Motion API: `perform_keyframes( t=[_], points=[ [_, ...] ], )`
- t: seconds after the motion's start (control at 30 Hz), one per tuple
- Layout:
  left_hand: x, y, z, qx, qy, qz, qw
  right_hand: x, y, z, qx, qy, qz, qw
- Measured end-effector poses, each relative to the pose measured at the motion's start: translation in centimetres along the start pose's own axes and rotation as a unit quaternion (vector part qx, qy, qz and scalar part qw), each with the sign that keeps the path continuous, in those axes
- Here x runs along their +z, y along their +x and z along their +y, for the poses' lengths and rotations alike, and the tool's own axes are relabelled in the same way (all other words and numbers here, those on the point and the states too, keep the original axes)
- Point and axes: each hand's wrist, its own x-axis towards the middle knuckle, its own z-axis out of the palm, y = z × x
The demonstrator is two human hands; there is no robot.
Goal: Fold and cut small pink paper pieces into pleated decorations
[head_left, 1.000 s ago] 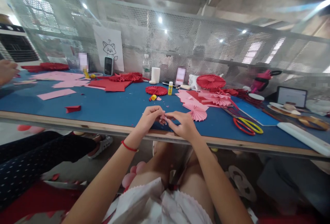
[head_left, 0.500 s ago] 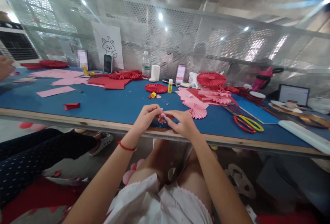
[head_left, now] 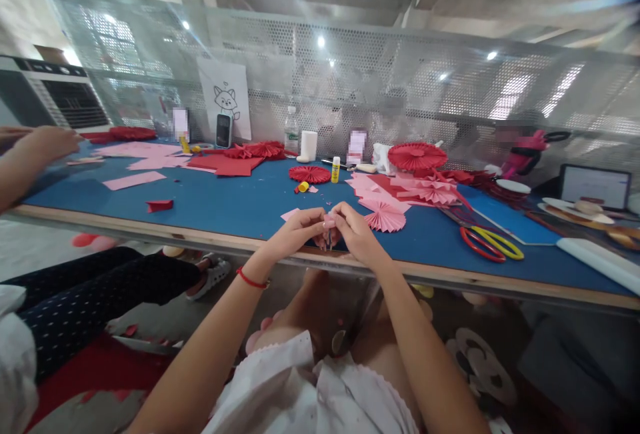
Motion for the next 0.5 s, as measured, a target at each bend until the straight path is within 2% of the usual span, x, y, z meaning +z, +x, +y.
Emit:
perform_keyframes(
  t=[0.13,0.23,0.4,0.5],
  points=[
    [0.23,-0.07,0.22,0.003,0.016,-0.019,1.0,0.06,0.12,0.12,0.022,0.027,-0.036,0.999],
    [0.25,-0.26,0.36,0.006,0.02,-0.016,1.0,0.13,0.17,0.38,0.03,0.018,-0.035,0.999],
    [-0.07,-0.41,0.54,0.01,0.016,0.018,1.0,0.36,0.17,0.4,0.054,-0.014,-0.007,0.998],
    [-0.28,-0.26,0.07,0.011,0.004,0.065,0.998,0.32,0.14,0.15,0.053,-0.045,0.039,0.997]
  ],
)
